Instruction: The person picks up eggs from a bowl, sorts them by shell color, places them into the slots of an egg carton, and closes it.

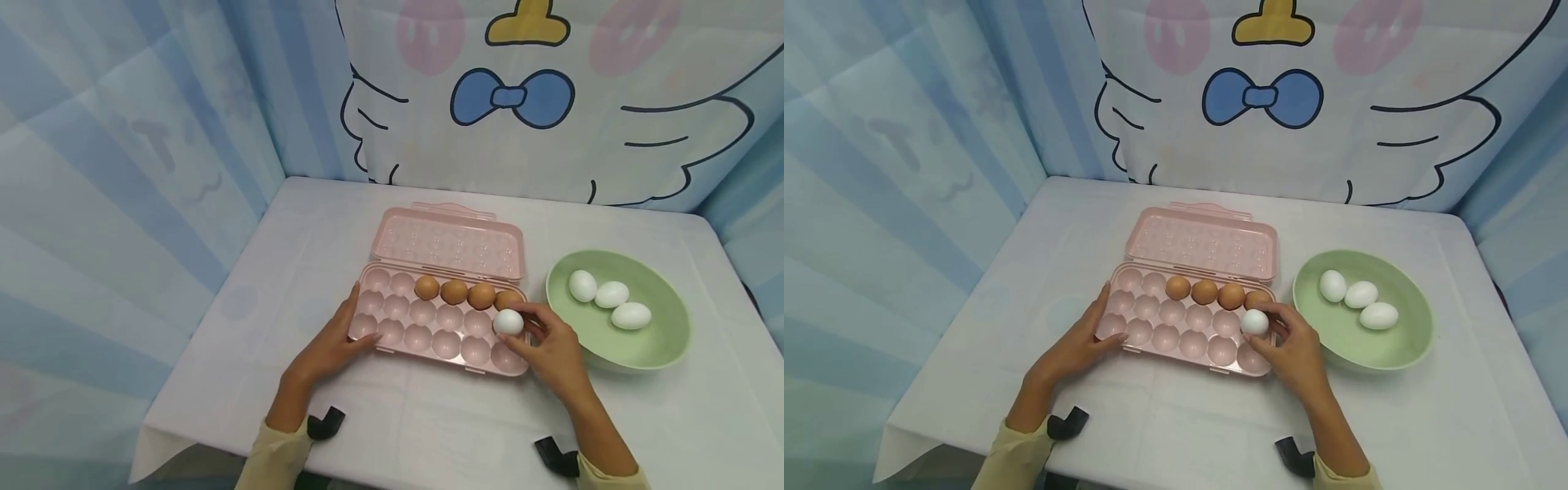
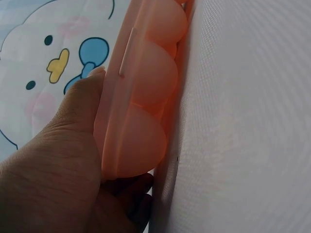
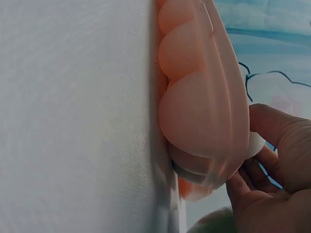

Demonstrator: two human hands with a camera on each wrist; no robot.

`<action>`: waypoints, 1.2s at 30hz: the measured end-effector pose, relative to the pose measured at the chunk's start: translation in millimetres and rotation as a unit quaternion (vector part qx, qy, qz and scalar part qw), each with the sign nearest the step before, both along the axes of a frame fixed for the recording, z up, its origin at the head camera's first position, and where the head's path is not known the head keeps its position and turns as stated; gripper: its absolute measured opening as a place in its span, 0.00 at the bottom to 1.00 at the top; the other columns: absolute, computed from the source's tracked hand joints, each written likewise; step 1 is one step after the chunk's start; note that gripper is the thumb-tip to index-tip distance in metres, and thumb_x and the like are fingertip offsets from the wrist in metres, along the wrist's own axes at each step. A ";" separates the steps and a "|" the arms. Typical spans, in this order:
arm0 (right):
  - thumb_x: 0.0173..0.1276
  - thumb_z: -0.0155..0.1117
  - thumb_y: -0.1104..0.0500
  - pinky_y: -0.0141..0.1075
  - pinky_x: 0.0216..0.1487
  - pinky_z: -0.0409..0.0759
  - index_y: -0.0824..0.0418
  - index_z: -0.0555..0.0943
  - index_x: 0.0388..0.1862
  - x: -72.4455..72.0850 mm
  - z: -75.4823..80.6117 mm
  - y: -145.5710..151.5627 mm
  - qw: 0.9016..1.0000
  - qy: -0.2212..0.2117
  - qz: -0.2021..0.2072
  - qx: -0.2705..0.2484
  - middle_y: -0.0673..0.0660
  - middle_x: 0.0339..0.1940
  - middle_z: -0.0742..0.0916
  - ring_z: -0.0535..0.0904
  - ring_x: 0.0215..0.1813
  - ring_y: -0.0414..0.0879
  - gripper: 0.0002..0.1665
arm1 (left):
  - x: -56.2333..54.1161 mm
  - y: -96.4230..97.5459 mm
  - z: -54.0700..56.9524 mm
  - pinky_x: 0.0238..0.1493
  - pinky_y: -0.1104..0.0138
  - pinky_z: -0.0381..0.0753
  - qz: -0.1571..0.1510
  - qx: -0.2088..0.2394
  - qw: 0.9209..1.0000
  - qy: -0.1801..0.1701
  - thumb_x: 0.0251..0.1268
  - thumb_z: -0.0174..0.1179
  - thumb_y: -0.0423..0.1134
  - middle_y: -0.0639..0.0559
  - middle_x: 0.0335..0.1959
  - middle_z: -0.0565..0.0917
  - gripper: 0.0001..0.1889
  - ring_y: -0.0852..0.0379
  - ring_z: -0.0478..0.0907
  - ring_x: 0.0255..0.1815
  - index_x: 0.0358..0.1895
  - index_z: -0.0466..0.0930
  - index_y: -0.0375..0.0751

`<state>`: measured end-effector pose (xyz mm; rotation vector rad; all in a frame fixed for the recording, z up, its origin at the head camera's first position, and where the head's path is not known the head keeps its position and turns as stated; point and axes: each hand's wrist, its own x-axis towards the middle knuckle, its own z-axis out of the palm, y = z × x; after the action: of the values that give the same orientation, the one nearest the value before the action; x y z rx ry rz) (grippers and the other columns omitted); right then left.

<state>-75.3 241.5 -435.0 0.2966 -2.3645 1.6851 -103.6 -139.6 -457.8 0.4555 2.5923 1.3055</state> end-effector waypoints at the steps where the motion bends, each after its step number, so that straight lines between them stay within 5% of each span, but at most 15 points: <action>1: 0.52 0.79 0.79 0.27 0.59 0.75 0.74 0.81 0.57 -0.1 -0.5 0.1 1.000 -0.001 -0.001 0.002 0.67 0.57 0.83 0.79 0.56 0.30 0.32 | 0.1 0.1 0.1 0.78 0.54 0.48 0.000 -0.001 1.000 0.000 0.71 0.66 0.56 0.51 0.85 0.43 0.57 0.54 0.42 0.83 0.85 0.28 0.53; 15: 0.54 0.77 0.80 0.34 0.62 0.75 0.75 0.80 0.57 -1.3 -2.1 -0.1 0.998 -0.008 0.011 -0.056 0.66 0.56 0.83 0.81 0.61 0.46 0.30 | 0.4 0.7 -1.2 0.79 0.53 0.47 -0.002 0.003 1.000 0.003 0.71 0.66 0.56 0.51 0.85 0.42 0.57 0.54 0.42 0.83 0.85 0.29 0.51; 31: 0.54 0.72 0.85 0.37 0.64 0.75 0.77 0.80 0.56 -1.2 0.2 0.1 0.993 0.030 0.045 -0.104 0.68 0.55 0.84 0.82 0.60 0.49 0.28 | 0.8 0.7 -0.4 0.78 0.51 0.48 -0.001 0.007 1.000 0.016 0.71 0.67 0.54 0.49 0.85 0.43 0.57 0.51 0.43 0.83 0.85 0.29 0.50; 36: 0.54 0.70 0.87 0.39 0.65 0.74 0.80 0.78 0.55 0.9 12.3 2.8 0.989 0.056 0.060 -0.120 0.70 0.54 0.83 0.82 0.60 0.49 0.28 | 0.3 1.2 -2.5 0.78 0.52 0.49 -0.002 0.006 1.000 0.013 0.71 0.67 0.55 0.50 0.85 0.43 0.57 0.53 0.44 0.83 0.85 0.28 0.52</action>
<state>-74.4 244.3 -422.7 0.4842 -2.0752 1.9293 -103.3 -138.3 -460.3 0.4824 2.6052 1.3241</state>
